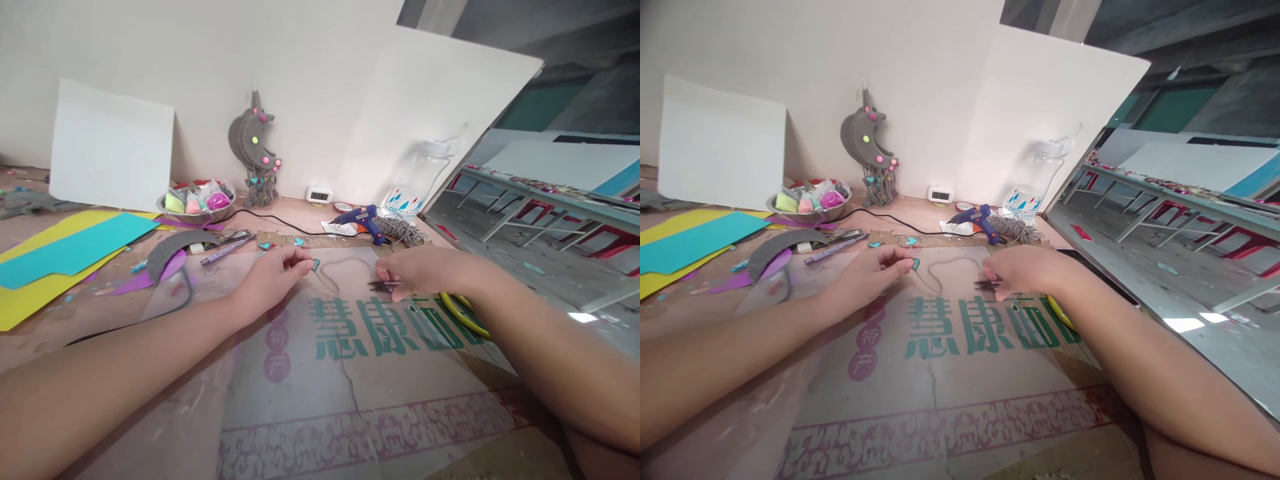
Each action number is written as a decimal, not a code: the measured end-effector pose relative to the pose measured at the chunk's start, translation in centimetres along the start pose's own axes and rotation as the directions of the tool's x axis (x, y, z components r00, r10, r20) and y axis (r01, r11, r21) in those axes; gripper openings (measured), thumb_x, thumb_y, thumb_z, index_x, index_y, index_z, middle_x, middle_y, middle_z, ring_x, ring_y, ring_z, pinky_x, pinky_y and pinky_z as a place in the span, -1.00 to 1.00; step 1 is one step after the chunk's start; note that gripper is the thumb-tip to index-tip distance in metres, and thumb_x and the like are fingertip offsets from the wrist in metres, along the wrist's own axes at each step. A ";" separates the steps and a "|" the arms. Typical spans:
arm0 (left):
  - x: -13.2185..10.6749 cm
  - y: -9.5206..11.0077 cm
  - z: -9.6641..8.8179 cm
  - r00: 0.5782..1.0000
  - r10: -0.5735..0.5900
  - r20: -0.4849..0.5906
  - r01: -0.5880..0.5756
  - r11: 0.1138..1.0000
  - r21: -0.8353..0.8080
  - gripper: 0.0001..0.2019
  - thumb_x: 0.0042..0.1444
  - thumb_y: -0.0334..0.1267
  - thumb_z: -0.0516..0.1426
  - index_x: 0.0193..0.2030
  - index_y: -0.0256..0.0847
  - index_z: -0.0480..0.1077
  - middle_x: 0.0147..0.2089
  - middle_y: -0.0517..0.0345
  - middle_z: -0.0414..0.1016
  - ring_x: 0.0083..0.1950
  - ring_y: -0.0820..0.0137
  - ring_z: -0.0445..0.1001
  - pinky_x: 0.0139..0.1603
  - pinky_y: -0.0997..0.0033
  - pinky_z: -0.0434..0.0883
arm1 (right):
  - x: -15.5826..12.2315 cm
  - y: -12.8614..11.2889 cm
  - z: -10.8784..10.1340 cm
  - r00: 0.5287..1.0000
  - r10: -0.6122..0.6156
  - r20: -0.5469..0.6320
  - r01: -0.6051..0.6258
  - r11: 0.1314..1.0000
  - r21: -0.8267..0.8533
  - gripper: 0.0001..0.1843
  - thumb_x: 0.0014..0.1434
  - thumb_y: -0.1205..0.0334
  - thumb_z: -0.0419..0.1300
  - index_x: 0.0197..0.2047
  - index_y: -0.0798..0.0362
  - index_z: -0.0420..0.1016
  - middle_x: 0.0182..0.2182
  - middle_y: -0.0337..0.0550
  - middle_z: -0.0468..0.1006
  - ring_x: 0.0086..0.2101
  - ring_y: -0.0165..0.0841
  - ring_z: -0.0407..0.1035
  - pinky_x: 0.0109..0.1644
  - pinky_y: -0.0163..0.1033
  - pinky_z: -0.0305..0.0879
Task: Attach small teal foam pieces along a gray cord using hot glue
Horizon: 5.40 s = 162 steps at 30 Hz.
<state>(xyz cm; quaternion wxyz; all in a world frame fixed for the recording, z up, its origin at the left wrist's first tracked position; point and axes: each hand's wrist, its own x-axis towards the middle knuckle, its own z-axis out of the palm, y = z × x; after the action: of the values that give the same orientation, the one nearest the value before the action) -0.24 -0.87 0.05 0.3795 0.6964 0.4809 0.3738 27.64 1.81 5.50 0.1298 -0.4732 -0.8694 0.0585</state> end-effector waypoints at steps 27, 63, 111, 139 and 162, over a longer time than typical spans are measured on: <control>0.1 -0.4 0.1 0.988 0.154 0.030 -0.156 0.985 0.078 -0.85 0.15 -0.27 0.03 -0.27 -0.20 0.42 -0.34 0.22 0.47 -0.31 0.42 0.39 -0.27 0.42 0.27 | 1.4 -5.6 7.5 0.940 -0.165 -0.300 0.157 0.986 -0.052 -0.62 0.28 0.04 -0.02 0.03 0.06 0.35 -0.23 -0.05 0.46 -0.33 -0.32 0.35 -0.30 -0.24 0.22; -0.1 0.0 0.0 0.985 0.172 0.029 -0.174 0.979 0.105 -0.82 0.14 -0.28 0.02 -0.26 -0.20 0.44 -0.33 0.20 0.50 -0.30 0.40 0.41 -0.25 0.42 0.31 | 1.8 -4.9 7.5 0.918 -0.284 -0.276 0.251 0.956 -0.149 -0.63 0.31 0.09 -0.06 -0.05 0.09 0.46 -0.32 -0.05 0.55 -0.26 -0.27 0.41 -0.20 -0.19 0.27; -0.2 0.3 0.0 0.968 0.245 0.058 -0.247 0.968 0.033 -0.72 0.18 -0.38 -0.02 -0.09 -0.15 0.47 -0.13 0.19 0.56 -0.13 0.40 0.47 -0.08 0.41 0.35 | 1.9 -7.2 7.3 0.989 0.131 -0.066 -0.064 0.789 0.611 -0.72 0.17 0.07 0.06 -0.44 0.09 0.35 -0.61 -0.36 0.10 -0.57 -0.52 -0.01 -0.51 -0.37 -0.05; 0.4 -0.1 0.1 0.994 0.082 -0.068 -0.087 0.994 -0.066 -0.90 0.07 -0.27 0.09 -0.31 -0.21 0.39 -0.33 0.22 0.46 -0.31 0.45 0.38 -0.24 0.43 0.31 | 1.5 -5.2 7.1 0.823 -0.366 -0.434 0.339 0.930 -0.142 -0.66 0.24 0.17 0.08 0.07 0.04 0.38 -0.39 -0.13 0.38 -0.32 -0.30 0.26 -0.20 -0.18 0.21; 0.0 0.2 0.0 0.993 0.114 -0.039 -0.113 0.994 0.009 -0.89 0.10 -0.33 0.07 -0.27 -0.19 0.42 -0.27 0.22 0.49 -0.26 0.43 0.39 -0.16 0.41 0.30 | 1.4 -5.2 7.3 0.836 -0.379 -0.397 0.329 0.925 -0.192 -0.72 0.25 0.19 0.07 -0.03 0.10 0.44 -0.39 -0.12 0.44 -0.36 -0.32 0.24 -0.25 -0.20 0.17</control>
<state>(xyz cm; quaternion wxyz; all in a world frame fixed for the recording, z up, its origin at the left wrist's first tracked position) -0.16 -0.93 0.19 0.3457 0.7164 0.4492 0.4067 20.61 0.33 -0.13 0.2979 -0.3119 -0.8939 -0.1219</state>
